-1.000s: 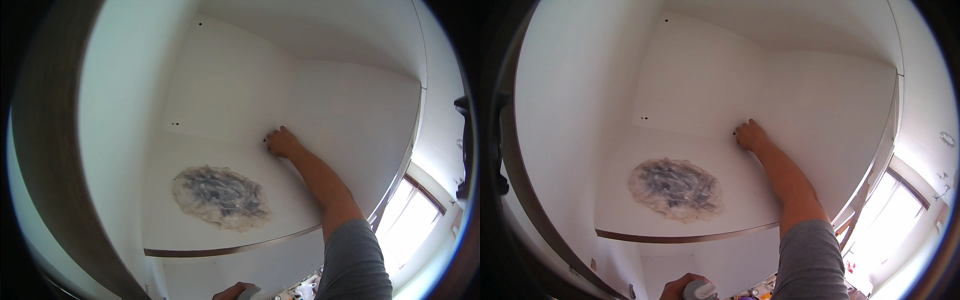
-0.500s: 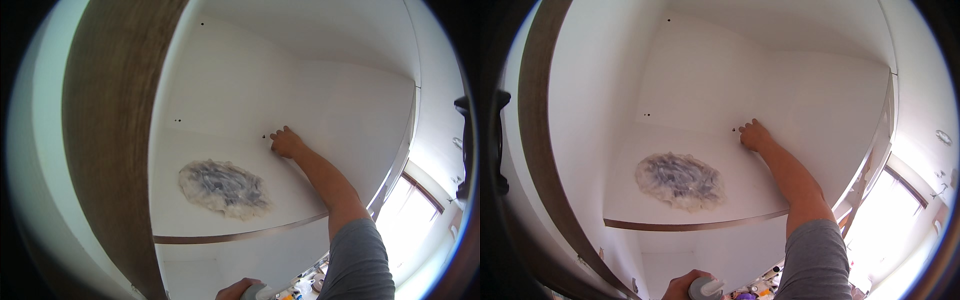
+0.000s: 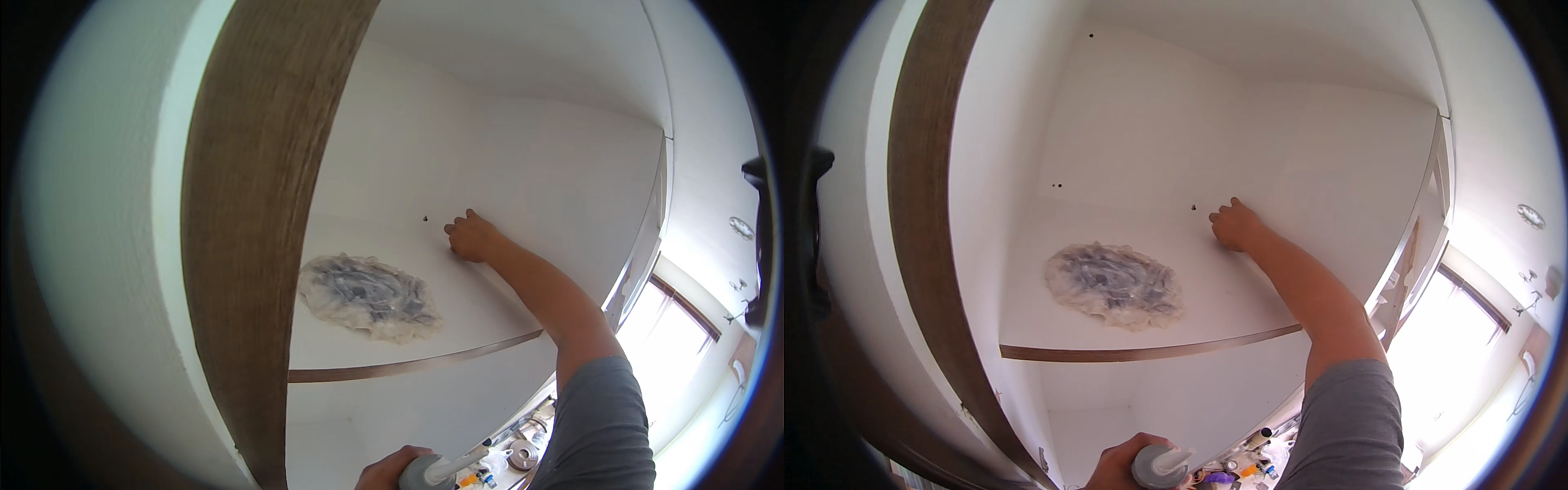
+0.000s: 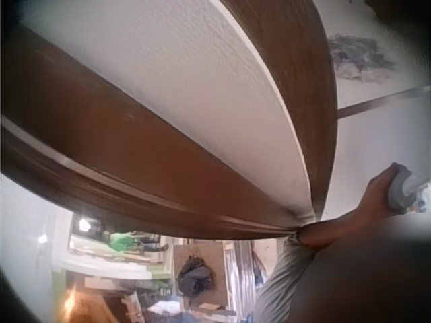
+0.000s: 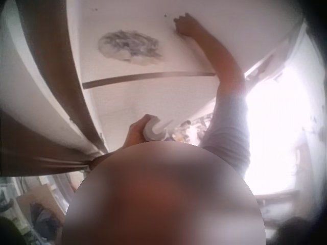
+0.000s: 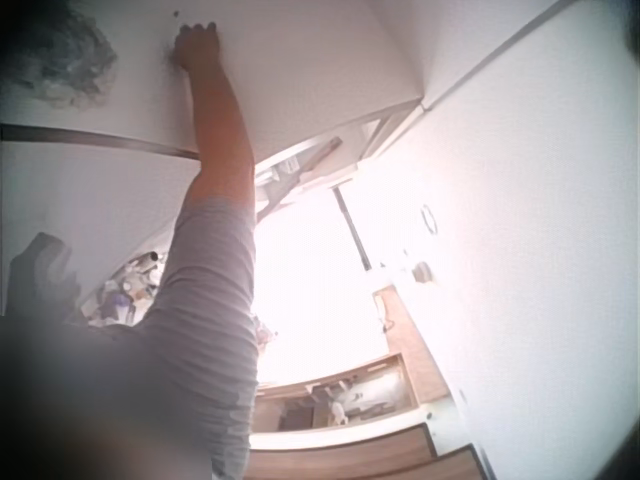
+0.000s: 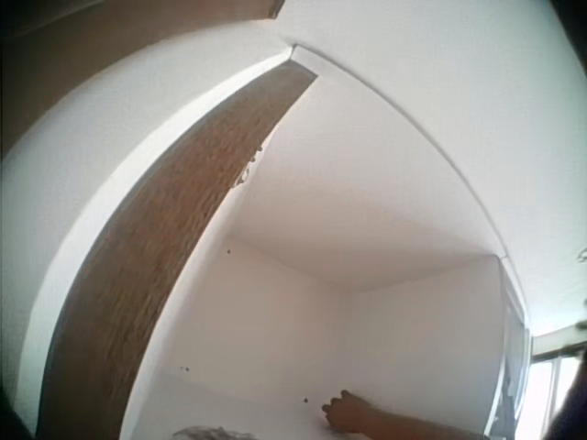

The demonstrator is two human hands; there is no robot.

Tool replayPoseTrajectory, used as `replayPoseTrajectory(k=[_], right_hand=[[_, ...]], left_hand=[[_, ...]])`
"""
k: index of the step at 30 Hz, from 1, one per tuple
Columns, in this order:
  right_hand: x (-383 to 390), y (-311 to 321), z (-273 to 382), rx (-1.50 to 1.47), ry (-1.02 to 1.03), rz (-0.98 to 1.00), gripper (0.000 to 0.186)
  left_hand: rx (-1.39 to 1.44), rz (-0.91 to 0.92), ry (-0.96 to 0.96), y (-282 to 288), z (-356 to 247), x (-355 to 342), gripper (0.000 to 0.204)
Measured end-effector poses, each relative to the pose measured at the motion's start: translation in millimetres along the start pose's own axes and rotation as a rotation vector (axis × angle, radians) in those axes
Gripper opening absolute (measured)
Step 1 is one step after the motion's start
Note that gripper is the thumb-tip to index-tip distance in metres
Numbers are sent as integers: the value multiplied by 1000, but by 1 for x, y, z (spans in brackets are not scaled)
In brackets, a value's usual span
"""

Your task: The person applies caulk from a caulking gun into small holes on the interior back panel of a white cabinet, then uses a finger to smooth each bead. The person also applies caulk along the seam where a wooden trim meets the cabinet interior and smooths it.

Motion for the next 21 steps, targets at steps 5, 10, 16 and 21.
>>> replayPoseTrajectory(k=[5,10,16,21], right_hand=[[-6,10,-20,-168,-94,113,26],[-33,6,-27,-224,-194,-1,33],[-60,-21,-11,-142,-181,29,34],[-64,-26,-6,-126,-188,-30,32]], left_hand=[[43,25,120,-2,2,2,46],[-4,-9,111,0,1,-3,43],[-16,-61,125,3,9,-11,42],[0,-72,134,3,11,-8,43]])
Point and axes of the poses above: each hand's wrist, its own x-axis away from the middle knuckle, its own y-axis out of the back of the hand, z = x × y, the point moved 5 cm from there along -x, towards the middle knuckle, and after that the axes turned 8 degrees about -z, right-handed, at the moved point
